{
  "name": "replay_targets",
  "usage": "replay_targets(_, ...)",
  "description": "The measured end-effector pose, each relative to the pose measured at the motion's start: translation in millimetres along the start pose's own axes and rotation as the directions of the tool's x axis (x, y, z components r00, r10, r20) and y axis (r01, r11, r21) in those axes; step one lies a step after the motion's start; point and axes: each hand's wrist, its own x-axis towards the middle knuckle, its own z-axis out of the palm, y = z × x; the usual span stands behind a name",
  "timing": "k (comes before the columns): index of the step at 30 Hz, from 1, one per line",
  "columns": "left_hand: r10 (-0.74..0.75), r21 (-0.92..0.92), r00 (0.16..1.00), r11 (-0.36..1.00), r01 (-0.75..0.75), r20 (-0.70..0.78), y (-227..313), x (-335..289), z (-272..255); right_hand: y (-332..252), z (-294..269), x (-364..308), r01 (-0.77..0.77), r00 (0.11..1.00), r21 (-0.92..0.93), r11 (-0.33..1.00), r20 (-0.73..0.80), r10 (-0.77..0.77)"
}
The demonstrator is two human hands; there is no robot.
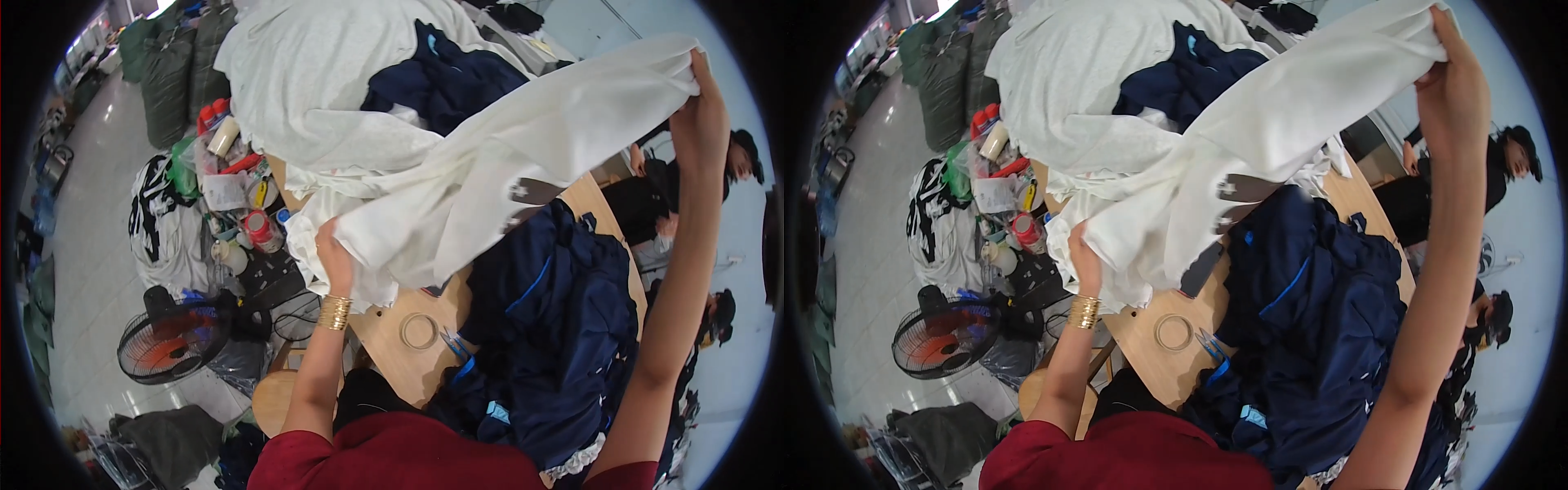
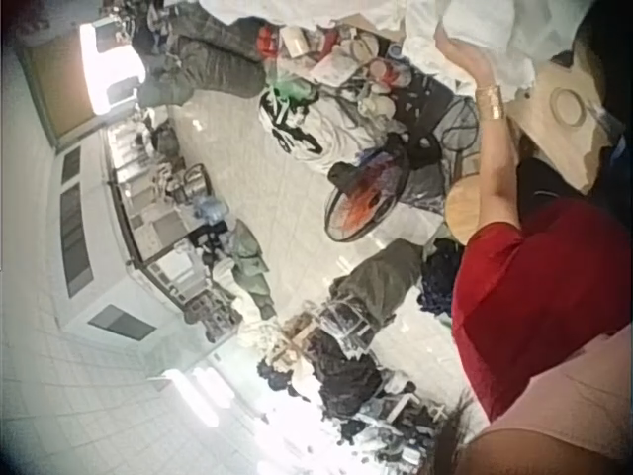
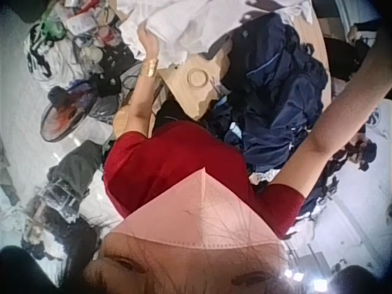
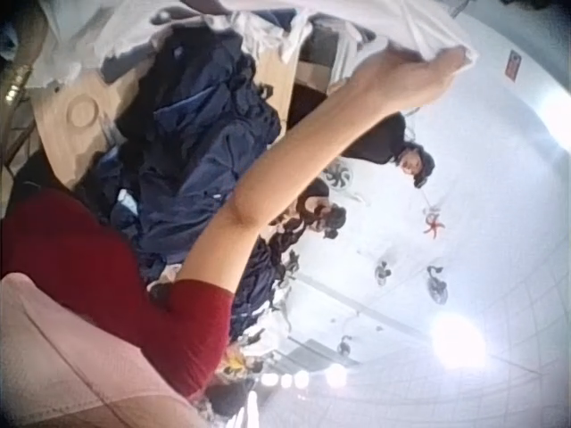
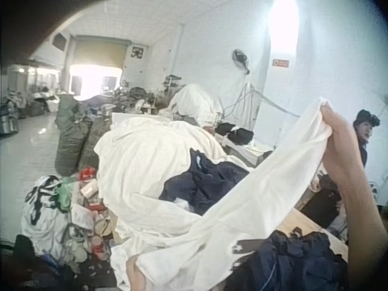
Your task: Trimming loose threads from navy blue and white garments using specialized thread nippers.
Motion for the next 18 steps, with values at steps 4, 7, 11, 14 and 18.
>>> replay_targets(4, -0.391, -0.778, 0.877, 0.442, 0.445, 0.279, 31, 39, -20, -17, -59, 6, -0.127, 0.991, -0.085, 0.988, -0.062, 0.122)
replay_targets(7, -0.352, -0.767, 0.885, 0.46, 0.448, 0.306, 68, 63, -32, -23, -72, 4, -0.132, 0.908, -0.185, 0.974, -0.417, 0.043)
replay_targets(11, -0.151, -0.608, 0.828, 0.61, 0.508, 0.54, 121, 75, -15, -84, -151, 7, 0.039, 0.734, -0.244, 0.969, -0.651, -0.194)
replay_targets(14, -0.124, -0.468, 0.822, 0.77, 0.432, 0.555, 109, 65, -12, -113, -182, 11, 0.036, 0.719, -0.289, 0.957, -0.657, -0.226)
replay_targets(18, 0.099, 0.114, 0.795, 0.972, -0.206, 0.598, 42, 32, -5, -128, -233, 12, -0.062, 0.705, -0.366, 0.929, -0.675, -0.219)
